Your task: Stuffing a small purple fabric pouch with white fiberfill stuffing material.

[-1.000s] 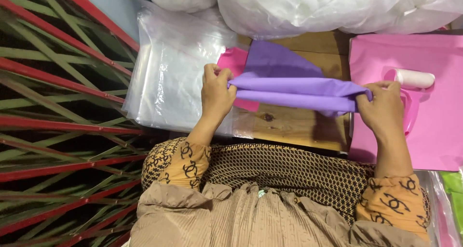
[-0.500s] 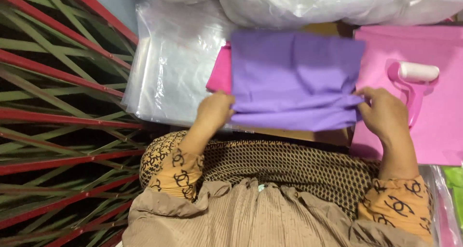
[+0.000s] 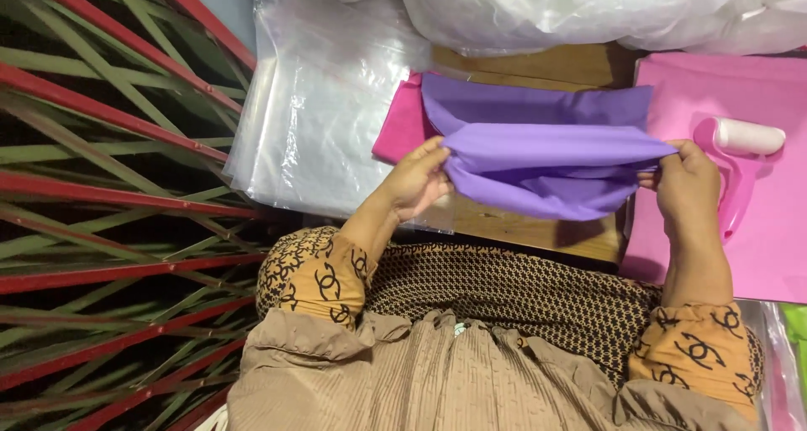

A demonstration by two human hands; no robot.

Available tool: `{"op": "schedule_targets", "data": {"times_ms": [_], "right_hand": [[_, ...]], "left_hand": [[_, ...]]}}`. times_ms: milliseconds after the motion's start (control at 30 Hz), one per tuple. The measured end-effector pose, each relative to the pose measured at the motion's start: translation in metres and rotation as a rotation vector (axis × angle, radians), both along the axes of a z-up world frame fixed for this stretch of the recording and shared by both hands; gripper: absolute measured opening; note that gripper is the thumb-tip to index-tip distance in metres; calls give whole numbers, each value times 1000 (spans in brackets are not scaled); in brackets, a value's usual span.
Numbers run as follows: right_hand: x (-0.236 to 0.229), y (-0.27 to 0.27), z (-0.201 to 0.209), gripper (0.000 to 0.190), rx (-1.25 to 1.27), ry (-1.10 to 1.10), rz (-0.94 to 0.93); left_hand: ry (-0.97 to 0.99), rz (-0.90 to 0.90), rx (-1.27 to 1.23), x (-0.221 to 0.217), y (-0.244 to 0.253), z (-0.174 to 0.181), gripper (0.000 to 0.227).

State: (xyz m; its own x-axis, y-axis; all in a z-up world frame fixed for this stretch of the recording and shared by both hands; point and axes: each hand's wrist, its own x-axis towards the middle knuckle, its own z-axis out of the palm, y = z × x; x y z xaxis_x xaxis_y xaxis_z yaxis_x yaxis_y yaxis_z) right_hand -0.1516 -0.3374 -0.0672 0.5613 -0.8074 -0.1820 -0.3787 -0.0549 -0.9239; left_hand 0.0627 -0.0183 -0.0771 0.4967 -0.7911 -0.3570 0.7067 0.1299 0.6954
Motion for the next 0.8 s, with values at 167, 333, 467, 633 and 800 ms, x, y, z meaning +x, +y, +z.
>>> {"op": "schedule_targets", "data": {"times_ms": [167,333,467,633,800], "right_hand": [[3,14,13,25,-398,403,196],[4,13,1,27,-595,476,327],[2,9,18,22,-147,318,165],[-19,-22,-9,11,697,-407,176],[-31,-18,15,5,794,-556,161]], "left_hand": [[51,168,-90,13,3,15,20],[85,120,-243,22,9,27,30],[108,82,-52,25,11,27,14],[32,110,127,20,6,23,12],[87,119,54,18,6,38,15]]}}
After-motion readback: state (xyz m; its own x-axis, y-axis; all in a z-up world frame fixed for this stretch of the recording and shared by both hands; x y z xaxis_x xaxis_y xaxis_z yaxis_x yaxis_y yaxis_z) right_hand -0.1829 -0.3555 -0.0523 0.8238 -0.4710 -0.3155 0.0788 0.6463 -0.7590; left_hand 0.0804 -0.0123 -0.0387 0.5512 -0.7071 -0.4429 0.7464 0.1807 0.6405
